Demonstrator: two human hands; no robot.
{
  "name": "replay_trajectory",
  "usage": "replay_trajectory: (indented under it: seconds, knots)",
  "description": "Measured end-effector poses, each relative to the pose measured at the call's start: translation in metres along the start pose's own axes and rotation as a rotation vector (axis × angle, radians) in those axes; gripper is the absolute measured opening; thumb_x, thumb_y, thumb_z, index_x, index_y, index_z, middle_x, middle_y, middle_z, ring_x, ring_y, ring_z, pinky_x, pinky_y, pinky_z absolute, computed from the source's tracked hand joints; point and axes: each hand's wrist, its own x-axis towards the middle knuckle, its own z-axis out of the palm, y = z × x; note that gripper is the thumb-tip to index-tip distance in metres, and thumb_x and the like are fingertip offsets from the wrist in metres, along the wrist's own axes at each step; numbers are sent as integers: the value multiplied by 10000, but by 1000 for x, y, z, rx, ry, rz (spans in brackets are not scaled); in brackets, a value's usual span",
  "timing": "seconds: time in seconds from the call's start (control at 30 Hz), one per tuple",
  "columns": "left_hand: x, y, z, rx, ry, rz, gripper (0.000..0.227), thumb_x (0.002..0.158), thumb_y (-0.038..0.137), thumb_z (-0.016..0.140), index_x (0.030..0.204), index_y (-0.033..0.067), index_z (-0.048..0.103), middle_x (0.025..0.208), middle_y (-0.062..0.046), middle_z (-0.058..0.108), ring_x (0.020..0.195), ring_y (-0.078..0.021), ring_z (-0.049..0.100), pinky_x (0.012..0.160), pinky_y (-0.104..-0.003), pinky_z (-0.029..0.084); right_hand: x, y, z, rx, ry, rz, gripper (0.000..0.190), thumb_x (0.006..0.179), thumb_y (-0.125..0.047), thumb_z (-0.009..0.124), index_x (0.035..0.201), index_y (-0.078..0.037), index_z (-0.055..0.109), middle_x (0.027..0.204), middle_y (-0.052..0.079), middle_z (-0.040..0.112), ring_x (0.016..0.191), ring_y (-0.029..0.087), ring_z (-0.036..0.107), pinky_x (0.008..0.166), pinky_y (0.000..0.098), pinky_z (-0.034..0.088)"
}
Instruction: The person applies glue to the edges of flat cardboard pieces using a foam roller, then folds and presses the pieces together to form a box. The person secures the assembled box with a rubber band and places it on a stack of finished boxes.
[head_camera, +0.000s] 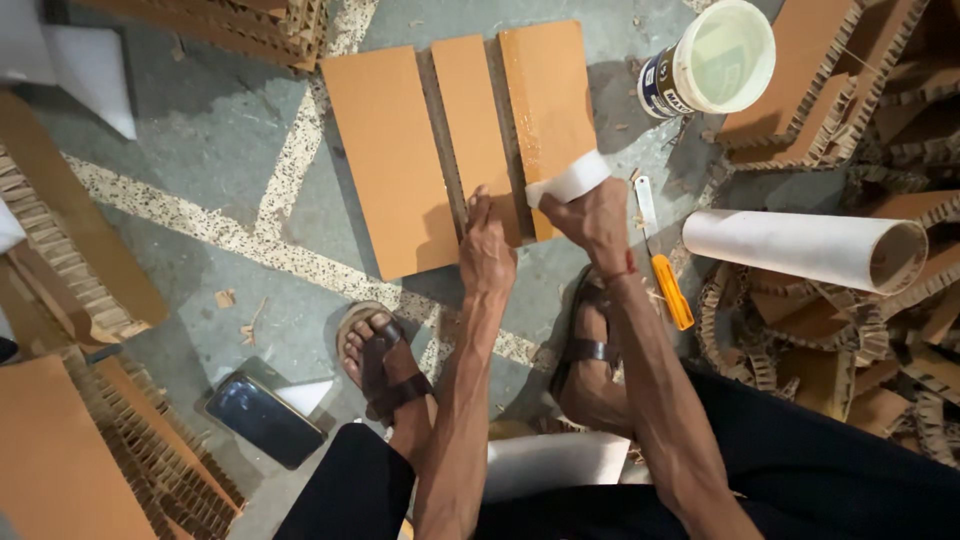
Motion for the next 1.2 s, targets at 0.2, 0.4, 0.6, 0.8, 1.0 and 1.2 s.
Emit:
replay_trajectory:
  seconds: [0.2, 0.4, 0.6, 0.8, 1.0, 1.2]
  knots:
    - [1, -4, 8, 130, 0, 27, 475, 823, -94, 654, 1288, -24, 582, 1565, -153, 462, 1484, -340, 420, 1193, -373, 440, -30, 18, -1, -449, -322, 69, 268, 788, -283, 798, 864, -33, 737, 747, 190, 724, 705, 350, 722, 655, 413, 582]
    - [-2, -13, 17, 121, -66, -11, 482, 810, -53, 616, 1291, -37, 586, 1577, -155, 420, 1463, -343, 402, 1169, -366, 401, -31, 12, -48, 23, -318, 396, 290, 752, -249, 830, 902, -9, 765, 729, 155, 764, 621, 204, 743, 579, 360, 593]
    - [1, -5, 6, 208, -159, -14, 582, 743, 79, 726, 1252, -140, 549, 1574, -182, 370, 1444, -351, 373, 1177, -389, 373, -1, 25, -83, 367, 157, 200, 290, 870, -178, 844, 1024, 35, 720, 829, 108, 759, 678, 145, 745, 581, 271, 627]
    - [7, 9, -14, -211, -37, -112, 487, 900, -87, 509, 1369, 4, 605, 1539, -190, 533, 1358, -324, 573, 1029, -371, 553, 67, 91, -142, 208, 453, 27, 320, 867, -112, 937, 1062, 59, 749, 958, 129, 787, 790, 163, 761, 695, 290, 630]
    - [28, -46, -89, -524, 492, -455, 427, 926, 148, 546, 1340, 74, 622, 1542, -196, 460, 1245, -425, 609, 843, -533, 539, 122, 148, -155, 334, 367, 166, 351, 785, -170, 878, 1030, 29, 724, 888, 63, 761, 747, 149, 750, 641, 295, 627]
    - [18, -92, -115, 234, 275, -358, 533, 805, 203, 838, 1262, -20, 679, 1562, -377, 355, 1410, -580, 375, 1124, -759, 228, 155, 179, -142, -93, 172, 279, 289, 736, -209, 740, 940, -10, 789, 762, 85, 734, 680, 156, 715, 618, 299, 559]
